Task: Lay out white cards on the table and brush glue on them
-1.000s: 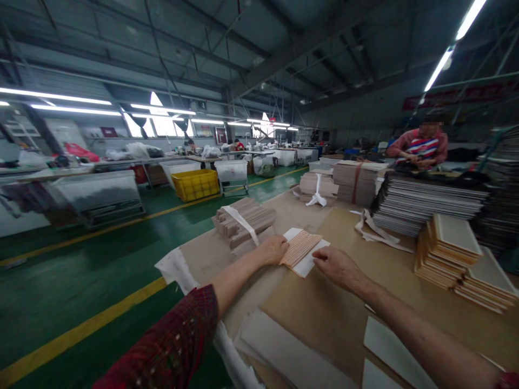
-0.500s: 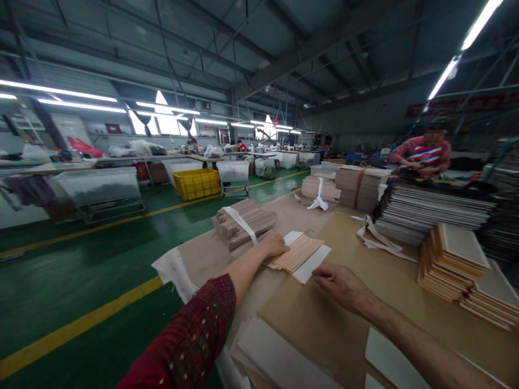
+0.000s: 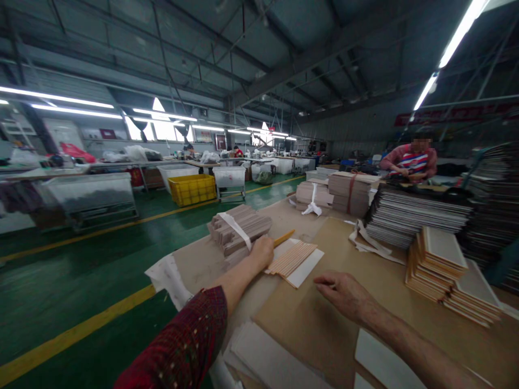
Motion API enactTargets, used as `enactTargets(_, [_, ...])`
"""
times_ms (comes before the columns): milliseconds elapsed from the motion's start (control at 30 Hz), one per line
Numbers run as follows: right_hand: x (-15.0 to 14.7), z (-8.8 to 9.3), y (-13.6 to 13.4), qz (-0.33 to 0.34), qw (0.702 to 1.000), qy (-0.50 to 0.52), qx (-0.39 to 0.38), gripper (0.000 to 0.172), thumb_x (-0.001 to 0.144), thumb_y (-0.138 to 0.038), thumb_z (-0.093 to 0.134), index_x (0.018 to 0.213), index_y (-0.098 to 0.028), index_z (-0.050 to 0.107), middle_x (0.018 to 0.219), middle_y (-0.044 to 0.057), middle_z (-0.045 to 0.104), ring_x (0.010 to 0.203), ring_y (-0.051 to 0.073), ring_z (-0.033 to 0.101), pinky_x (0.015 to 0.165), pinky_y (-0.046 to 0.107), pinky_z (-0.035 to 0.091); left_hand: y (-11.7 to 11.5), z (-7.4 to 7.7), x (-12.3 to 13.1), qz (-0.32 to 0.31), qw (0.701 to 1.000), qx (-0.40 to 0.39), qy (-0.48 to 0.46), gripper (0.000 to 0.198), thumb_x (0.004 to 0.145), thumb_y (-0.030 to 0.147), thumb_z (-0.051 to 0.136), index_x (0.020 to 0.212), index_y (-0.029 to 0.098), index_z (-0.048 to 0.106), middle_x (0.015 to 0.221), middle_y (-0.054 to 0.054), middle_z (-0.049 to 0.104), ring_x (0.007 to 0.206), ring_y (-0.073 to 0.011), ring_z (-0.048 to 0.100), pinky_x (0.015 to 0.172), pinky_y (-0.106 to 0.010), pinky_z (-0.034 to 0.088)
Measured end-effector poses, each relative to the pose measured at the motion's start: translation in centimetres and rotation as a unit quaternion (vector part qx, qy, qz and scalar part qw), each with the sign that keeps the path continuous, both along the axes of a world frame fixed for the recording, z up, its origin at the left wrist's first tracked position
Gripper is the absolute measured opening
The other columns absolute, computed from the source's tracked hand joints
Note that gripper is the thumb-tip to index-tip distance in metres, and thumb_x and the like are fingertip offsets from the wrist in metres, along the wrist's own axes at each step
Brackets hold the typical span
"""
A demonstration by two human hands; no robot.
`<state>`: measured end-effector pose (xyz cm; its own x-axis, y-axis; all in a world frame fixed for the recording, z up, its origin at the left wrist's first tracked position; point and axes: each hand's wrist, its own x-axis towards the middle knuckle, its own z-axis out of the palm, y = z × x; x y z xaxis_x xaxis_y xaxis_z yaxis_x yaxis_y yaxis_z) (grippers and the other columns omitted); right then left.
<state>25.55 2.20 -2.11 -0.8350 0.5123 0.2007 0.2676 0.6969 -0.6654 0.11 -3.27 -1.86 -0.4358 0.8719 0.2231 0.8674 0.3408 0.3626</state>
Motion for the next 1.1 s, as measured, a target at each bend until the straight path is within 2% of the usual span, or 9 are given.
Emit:
enactTargets(133, [1.2, 1.3, -0.2, -0.042, 0.996, 0.050, -0.064, 0.036, 0.078, -0.048, 0.055, 0.091, -0.020, 0.075, 0.098, 0.008, 0.074, 0.096, 0.031, 0.066, 0.090, 0.043, 0.046, -1.6, 2.7, 1.2, 0.000, 0.983, 0.099, -0.153, 0.033, 0.096, 0.036, 0.060, 0.123, 0.016, 0.059, 0.124, -0.011, 0.061, 0.107, -0.0245, 0.062, 0.091, -0.046, 0.054])
enactTargets(267, [2.6, 4.0, -2.0, -0.062, 0.976, 0.120, -0.173, 0.057, 0.080, -0.058, 0.060, 0.119, -0.017, 0.066, 0.118, 0.012, 0.069, 0.110, 0.030, 0.062, 0.092, 0.042, 0.050, -4.2, 4.7, 5.7, -0.099, 0.923, 0.157, -0.338, 0.039, 0.099, 0.046, 0.046, 0.124, 0.018, 0.055, 0.108, -0.008, 0.069, 0.094, -0.0228, 0.067, 0.081, -0.036, 0.056])
enactTargets(400, [3.6, 5.6, -5.5, -0.025, 0.946, 0.177, -0.269, 0.064, 0.084, -0.065, 0.056, 0.132, -0.022, 0.058, 0.134, 0.008, 0.061, 0.120, 0.026, 0.058, 0.093, 0.036, 0.052, -7.6, 3.4, 12.6, -0.208, 0.831, 0.138, -0.497, 0.062, 0.085, 0.068, 0.051, 0.122, 0.018, 0.055, 0.104, -0.011, 0.071, 0.090, -0.0236, 0.070, 0.075, -0.032, 0.054])
enactTargets(467, [4.3, 5.4, -7.0, -0.036, 0.935, 0.181, -0.304, 0.060, 0.085, -0.064, 0.053, 0.122, -0.018, 0.065, 0.120, 0.011, 0.068, 0.108, 0.027, 0.064, 0.089, 0.037, 0.054, -9.0, 2.0, 15.9, -0.238, 0.780, 0.115, -0.567, 0.067, 0.079, 0.072, 0.058, 0.119, 0.018, 0.057, 0.103, -0.012, 0.071, 0.091, -0.0245, 0.070, 0.075, -0.032, 0.053])
enactTargets(533, [5.4, 4.7, -8.0, -0.069, 0.927, 0.174, -0.326, 0.057, 0.085, -0.061, 0.050, 0.111, -0.015, 0.068, 0.103, 0.012, 0.072, 0.095, 0.029, 0.069, 0.081, 0.039, 0.056, -10.0, 0.8, 18.6, -0.249, 0.688, 0.081, -0.677, 0.068, 0.074, 0.067, 0.070, 0.122, 0.021, 0.054, 0.106, -0.011, 0.070, 0.094, -0.0245, 0.068, 0.074, -0.030, 0.051])
enactTargets(567, [6.1, 4.4, -8.3, -0.084, 0.924, 0.171, -0.332, 0.055, 0.084, -0.060, 0.049, 0.108, -0.014, 0.068, 0.098, 0.012, 0.073, 0.090, 0.030, 0.069, 0.077, 0.039, 0.057, -10.3, 0.4, 19.6, -0.248, 0.671, 0.070, -0.696, 0.070, 0.072, 0.065, 0.074, 0.124, 0.023, 0.053, 0.109, -0.010, 0.068, 0.094, -0.0244, 0.068, 0.071, -0.029, 0.050])
enactTargets(700, [9.5, 3.9, -8.7, -0.127, 0.959, 0.118, -0.225, 0.047, 0.086, -0.058, 0.048, 0.102, -0.019, 0.068, 0.099, 0.009, 0.072, 0.096, 0.032, 0.065, 0.081, 0.040, 0.053, -10.7, 0.1, 21.5, -0.200, 0.702, 0.115, -0.674, 0.069, 0.069, 0.060, 0.080, 0.118, 0.022, 0.050, 0.116, -0.009, 0.062, 0.098, -0.0219, 0.063, 0.073, -0.028, 0.046])
enactTargets(833, [11.0, 3.8, -9.5, -0.073, 0.997, -0.011, -0.037, 0.051, 0.095, -0.055, 0.033, 0.120, -0.022, 0.062, 0.105, 0.009, 0.070, 0.098, 0.030, 0.064, 0.088, 0.042, 0.049, -10.8, 0.9, 22.2, -0.226, 0.667, 0.184, -0.685, 0.068, 0.068, 0.052, 0.083, 0.119, 0.018, 0.053, 0.113, -0.010, 0.064, 0.102, -0.0226, 0.061, 0.087, -0.032, 0.045])
enactTargets(1100, [11.4, 3.8, -10.3, -0.060, 0.994, 0.006, -0.094, 0.052, 0.096, -0.056, 0.049, 0.136, -0.024, 0.057, 0.123, 0.008, 0.067, 0.110, 0.029, 0.062, 0.098, 0.043, 0.046, -10.6, 0.4, 22.7, -0.199, 0.649, 0.213, -0.703, 0.054, 0.065, 0.029, 0.085, 0.112, 0.017, 0.060, 0.111, -0.009, 0.067, 0.101, -0.0235, 0.063, 0.090, -0.034, 0.047])
